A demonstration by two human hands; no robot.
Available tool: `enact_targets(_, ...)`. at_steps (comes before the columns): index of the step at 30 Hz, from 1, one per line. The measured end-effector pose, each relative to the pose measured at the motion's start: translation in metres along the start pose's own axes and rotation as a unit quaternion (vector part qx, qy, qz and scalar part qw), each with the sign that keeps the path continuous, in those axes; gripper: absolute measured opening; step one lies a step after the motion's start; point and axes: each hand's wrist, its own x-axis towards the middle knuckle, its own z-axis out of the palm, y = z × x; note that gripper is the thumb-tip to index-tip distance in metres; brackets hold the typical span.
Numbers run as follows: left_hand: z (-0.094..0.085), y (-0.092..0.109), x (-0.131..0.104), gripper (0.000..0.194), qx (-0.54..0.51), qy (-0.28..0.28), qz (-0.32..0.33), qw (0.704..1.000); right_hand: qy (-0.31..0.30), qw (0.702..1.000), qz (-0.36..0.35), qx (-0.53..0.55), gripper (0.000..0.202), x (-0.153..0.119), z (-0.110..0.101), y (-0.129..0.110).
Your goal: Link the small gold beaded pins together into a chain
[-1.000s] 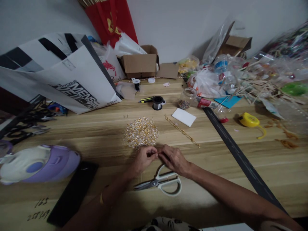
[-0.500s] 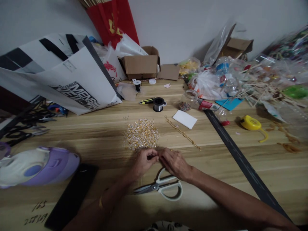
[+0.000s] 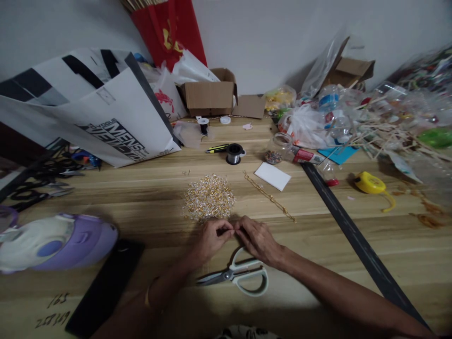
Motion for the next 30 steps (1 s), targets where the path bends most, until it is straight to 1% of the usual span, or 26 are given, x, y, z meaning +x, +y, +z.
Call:
enact_targets(4,-0.0006,0.0017,-0.0008,0.011,0.024,-0.005,-0.005,1.0,-0.002,1.0,0.014,0.028,0.009,0.0004,-0.0011,-0.0003)
enact_targets(6,-0.0009,0.002,-0.0005,0.011,0.014,-0.005,-0.005,1.0,0.001,0.999,0.022,0.043,0.008,0.001,-0.002,-0.0008)
enact_targets(10,-0.0019,0.0018,0.0007,0.012,-0.029,-0.023,-0.014,0.999,0.008,0.997,0.032,0.073,0.007,0.0021,-0.0037,-0.0021)
enact_targets(14,-0.0028,0.0016,0.0017,0.014,-0.064,-0.028,-0.019,0.997,0.012,0.996,0.041,0.084,0.009,0.0032,-0.005,-0.0039)
enact_targets(19,-0.0047,0.0034,0.0018,0.014,-0.067,-0.031,-0.017,0.997,0.028,0.994,0.039,0.102,0.013,0.0043,-0.0055,-0.0059)
enact_targets(22,-0.006,0.004,0.002,0.015,-0.065,-0.031,-0.015,0.997,0.031,0.992,0.055,0.111,0.014,0.004,-0.0056,-0.0058)
enact_targets(26,-0.0058,0.0011,0.0029,0.017,-0.081,-0.03,-0.014,0.996,0.036,0.986,0.079,0.143,0.014,0.0035,-0.0058,-0.0058)
enact_targets(30,-0.0042,-0.0033,0.0037,0.019,-0.099,-0.021,-0.019,0.995,0.043,0.983,0.084,0.159,0.013,0.0028,-0.0051,-0.0062)
